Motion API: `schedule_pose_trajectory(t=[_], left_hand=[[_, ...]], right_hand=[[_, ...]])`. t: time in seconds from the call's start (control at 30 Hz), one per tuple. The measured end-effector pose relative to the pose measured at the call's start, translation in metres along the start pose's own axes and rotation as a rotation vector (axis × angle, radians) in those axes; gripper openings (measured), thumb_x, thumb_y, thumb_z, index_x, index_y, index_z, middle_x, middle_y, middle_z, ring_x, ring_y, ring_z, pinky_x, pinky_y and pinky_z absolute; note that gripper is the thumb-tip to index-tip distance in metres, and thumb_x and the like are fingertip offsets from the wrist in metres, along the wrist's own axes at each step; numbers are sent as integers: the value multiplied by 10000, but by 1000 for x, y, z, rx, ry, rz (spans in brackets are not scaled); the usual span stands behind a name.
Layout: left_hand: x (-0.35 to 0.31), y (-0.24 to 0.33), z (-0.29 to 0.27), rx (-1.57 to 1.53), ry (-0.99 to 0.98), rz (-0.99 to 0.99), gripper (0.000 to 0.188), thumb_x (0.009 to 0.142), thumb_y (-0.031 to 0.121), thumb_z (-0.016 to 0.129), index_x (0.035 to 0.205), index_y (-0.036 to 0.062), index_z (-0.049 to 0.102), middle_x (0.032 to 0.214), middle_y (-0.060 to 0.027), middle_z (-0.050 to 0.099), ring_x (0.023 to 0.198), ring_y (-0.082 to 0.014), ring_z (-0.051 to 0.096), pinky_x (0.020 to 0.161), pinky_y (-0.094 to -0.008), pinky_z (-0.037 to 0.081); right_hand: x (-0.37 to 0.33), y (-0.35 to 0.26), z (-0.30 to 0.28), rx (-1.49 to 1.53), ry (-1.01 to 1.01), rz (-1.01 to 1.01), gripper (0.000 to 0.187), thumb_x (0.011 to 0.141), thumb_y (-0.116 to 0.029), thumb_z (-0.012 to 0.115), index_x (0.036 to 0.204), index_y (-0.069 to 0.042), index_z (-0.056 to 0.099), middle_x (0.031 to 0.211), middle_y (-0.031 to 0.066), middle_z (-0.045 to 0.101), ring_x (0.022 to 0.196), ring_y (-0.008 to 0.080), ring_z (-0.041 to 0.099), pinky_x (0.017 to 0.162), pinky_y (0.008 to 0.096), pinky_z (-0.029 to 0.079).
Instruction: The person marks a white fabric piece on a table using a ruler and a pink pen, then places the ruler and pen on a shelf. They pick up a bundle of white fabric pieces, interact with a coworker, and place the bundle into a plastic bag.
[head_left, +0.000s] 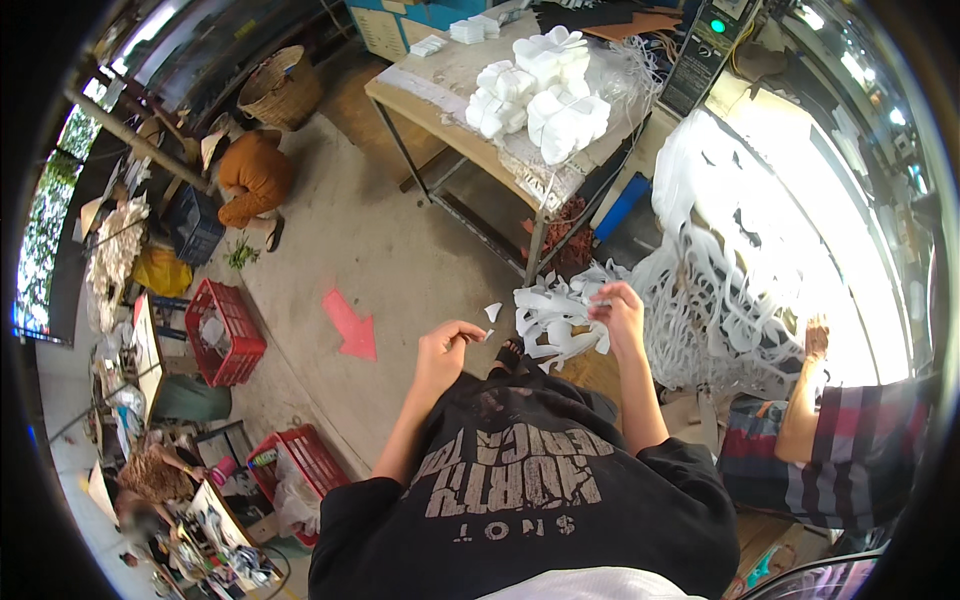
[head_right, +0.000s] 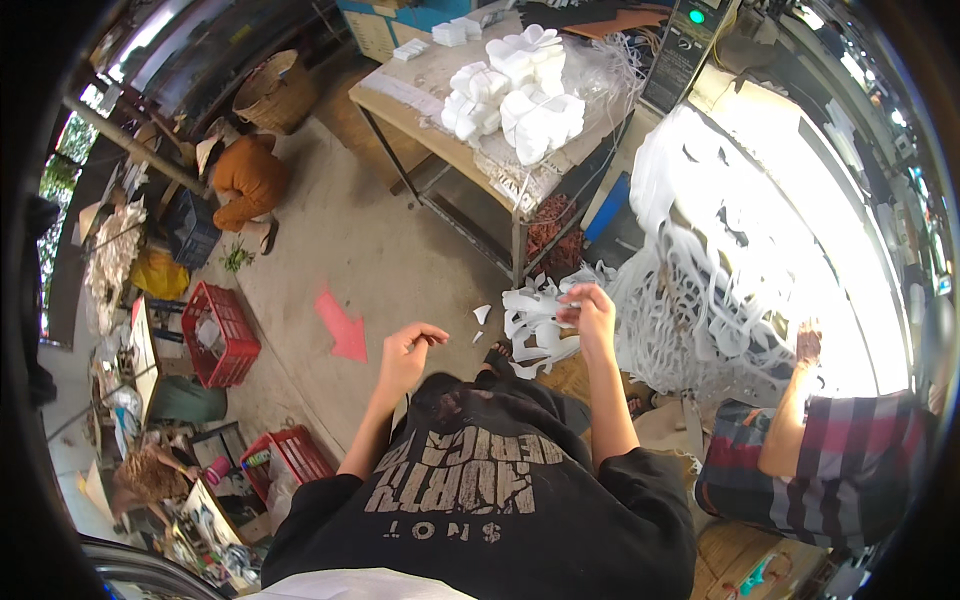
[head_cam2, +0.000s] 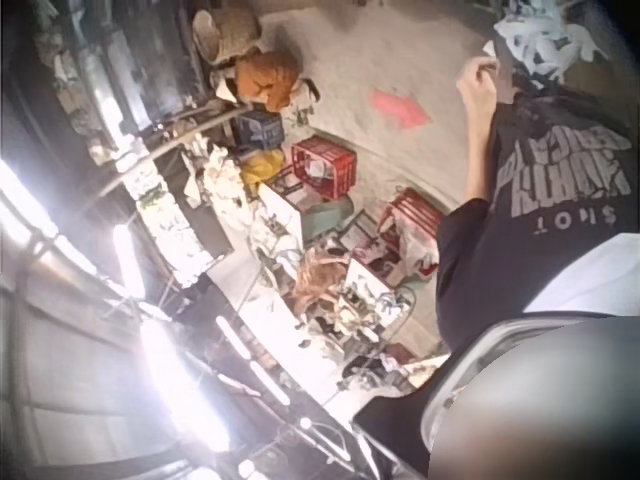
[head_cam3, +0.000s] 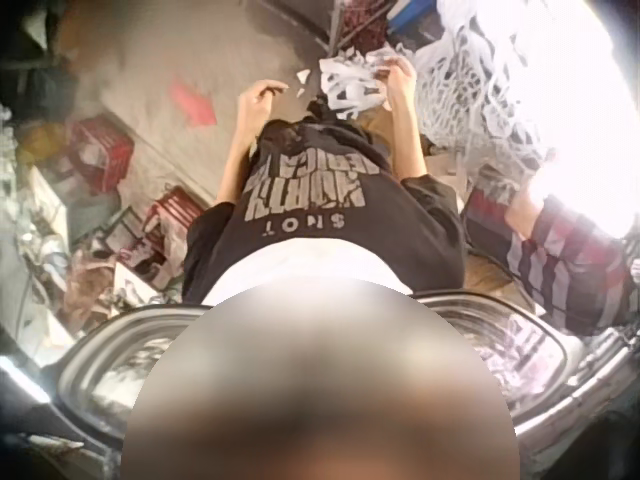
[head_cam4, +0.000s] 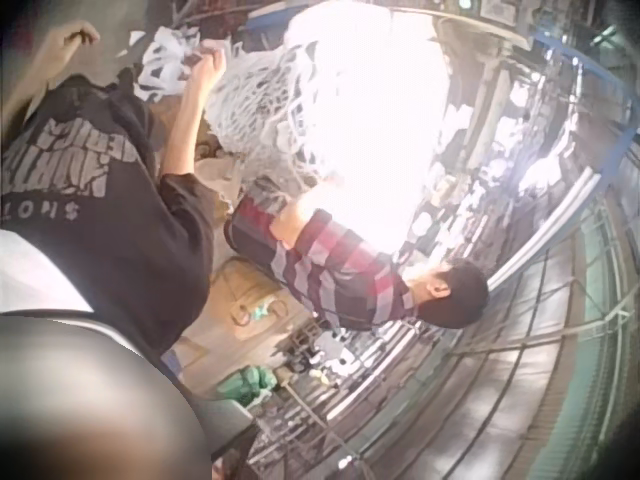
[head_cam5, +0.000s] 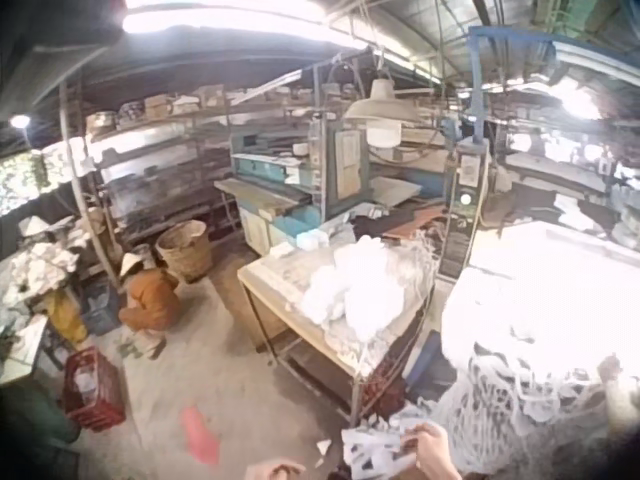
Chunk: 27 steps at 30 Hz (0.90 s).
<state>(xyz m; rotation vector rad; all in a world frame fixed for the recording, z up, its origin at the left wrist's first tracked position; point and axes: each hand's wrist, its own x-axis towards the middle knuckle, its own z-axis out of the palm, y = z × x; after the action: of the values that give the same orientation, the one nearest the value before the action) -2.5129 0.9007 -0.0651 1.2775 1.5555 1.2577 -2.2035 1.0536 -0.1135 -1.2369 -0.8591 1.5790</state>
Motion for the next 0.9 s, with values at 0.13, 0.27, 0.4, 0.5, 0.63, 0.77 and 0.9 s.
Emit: schedule_pose_trajectory(t=[0.13,0.27,0.4,0.5,0.63,0.77,0.9], left_hand=[[87,-10,-26,-69,25,-15,318,927,-84,448,980,-12,754,929,-75,758,869,-142,676,805,-283,520],[188,-23,-48,-183,-57,-55,314,970,-53,438,1067,-2,732,989,-42,740,914,-113,626,848,-258,486],[298,-21,-64,-265,-75,-60,296,1012,37,453,1156,47,712,1070,-10,718,972,-88,592,847,-253,457],[386,-17,-74,-363,-67,-67,268,1039,91,470,1170,69,703,1091,-6,710,992,-89,591,851,-261,460],[497,-15,-85,-379,-82,-169,341,1044,297,492,1294,111,631,1261,-42,658,1134,-161,566,985,-373,430],[593,-31,-78,-389,-264,-308,495,1046,434,450,1403,108,557,1341,-91,629,1247,-226,531,1065,-408,392],[647,-44,-49,-392,-480,-275,621,1056,491,375,1533,97,436,1465,-154,561,1364,-285,494,1135,-465,371]], right_hand=[[51,-52,57,-26,-61,-87,233,1022,-17,398,1152,-37,590,1122,158,701,799,240,717,754,361,616],[93,-76,86,59,-3,-39,258,1052,-136,488,1280,-29,544,1302,170,645,1028,293,703,942,423,560],[141,-83,107,116,60,-40,435,1058,-301,522,1406,-42,487,1453,175,530,1297,315,557,1079,467,441],[189,-90,128,130,187,-63,531,1053,-381,516,1468,-58,444,1523,186,455,1377,321,477,1103,492,406],[250,-103,153,210,423,-103,572,1055,-427,495,1504,-83,411,1543,172,407,1393,319,436,1112,510,379],[297,-97,167,294,555,-134,692,1054,-513,445,1572,-63,352,1600,189,391,1431,327,402,1129,551,366],[325,-87,176,359,524,-263,573,1108,-453,332,1513,-64,439,1516,145,498,1361,283,496,1144,436,382]])
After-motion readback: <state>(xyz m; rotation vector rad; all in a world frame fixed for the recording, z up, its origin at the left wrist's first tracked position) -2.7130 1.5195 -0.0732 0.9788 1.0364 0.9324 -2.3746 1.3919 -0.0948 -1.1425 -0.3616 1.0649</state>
